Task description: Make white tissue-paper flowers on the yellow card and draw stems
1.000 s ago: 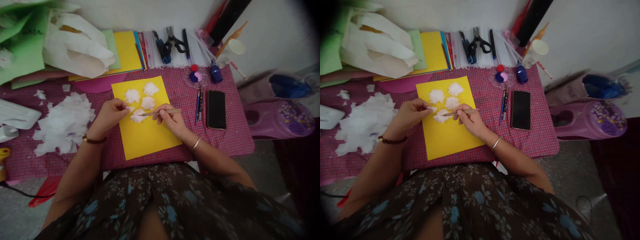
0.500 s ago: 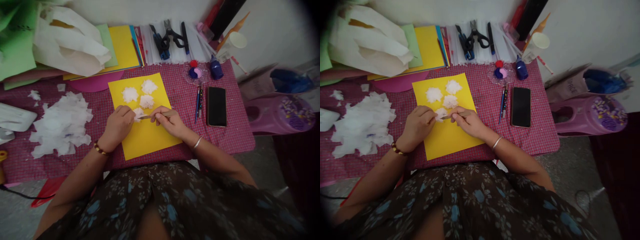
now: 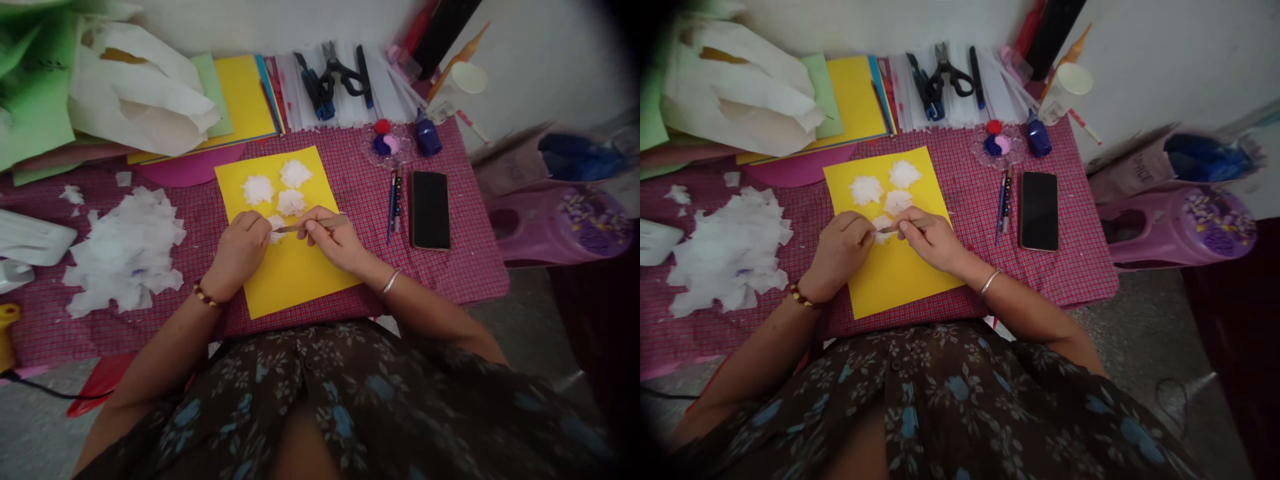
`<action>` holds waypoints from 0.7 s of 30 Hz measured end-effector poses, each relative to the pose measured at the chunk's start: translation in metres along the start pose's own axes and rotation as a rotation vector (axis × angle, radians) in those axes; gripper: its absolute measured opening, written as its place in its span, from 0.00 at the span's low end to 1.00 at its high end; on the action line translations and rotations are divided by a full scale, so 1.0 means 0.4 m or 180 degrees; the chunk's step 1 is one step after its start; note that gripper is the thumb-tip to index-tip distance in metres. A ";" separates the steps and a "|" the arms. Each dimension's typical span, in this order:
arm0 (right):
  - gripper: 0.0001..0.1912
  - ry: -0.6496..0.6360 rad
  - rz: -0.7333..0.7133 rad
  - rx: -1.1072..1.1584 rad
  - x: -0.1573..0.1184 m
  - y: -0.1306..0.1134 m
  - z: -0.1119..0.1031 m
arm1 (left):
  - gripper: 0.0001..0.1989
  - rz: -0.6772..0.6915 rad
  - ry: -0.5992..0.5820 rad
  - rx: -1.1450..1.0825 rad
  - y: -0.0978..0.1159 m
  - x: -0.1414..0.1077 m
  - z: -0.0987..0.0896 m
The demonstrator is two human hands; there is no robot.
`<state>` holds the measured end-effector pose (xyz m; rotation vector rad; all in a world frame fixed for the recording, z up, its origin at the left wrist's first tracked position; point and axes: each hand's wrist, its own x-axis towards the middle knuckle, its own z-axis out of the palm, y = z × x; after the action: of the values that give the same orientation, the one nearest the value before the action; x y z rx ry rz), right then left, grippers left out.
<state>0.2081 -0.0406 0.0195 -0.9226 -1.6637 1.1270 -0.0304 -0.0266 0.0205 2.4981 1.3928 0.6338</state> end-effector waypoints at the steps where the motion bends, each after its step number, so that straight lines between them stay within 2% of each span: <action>1: 0.26 -0.0016 -0.0035 -0.0097 0.000 -0.001 0.000 | 0.11 -0.0015 0.0006 0.0021 0.003 0.001 0.000; 6: 0.25 0.0004 -0.0159 -0.0348 -0.001 -0.007 -0.003 | 0.09 -0.0173 0.0098 0.0060 0.009 0.003 -0.008; 14: 0.23 0.0061 -0.0192 -0.0296 -0.001 -0.011 -0.004 | 0.10 -0.0127 0.0004 -0.0027 -0.002 0.000 -0.012; 18: 0.24 -0.0079 -0.0153 -0.0397 0.002 -0.006 0.000 | 0.10 -0.0186 -0.0001 -0.0119 0.003 0.001 -0.016; 21: 0.24 -0.0203 -0.0161 -0.0603 -0.002 -0.009 0.001 | 0.09 -0.0318 0.0182 -0.0273 0.005 0.002 -0.025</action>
<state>0.2075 -0.0426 0.0224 -0.9653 -1.8600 0.9863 -0.0334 -0.0273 0.0304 2.3457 1.4674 0.7336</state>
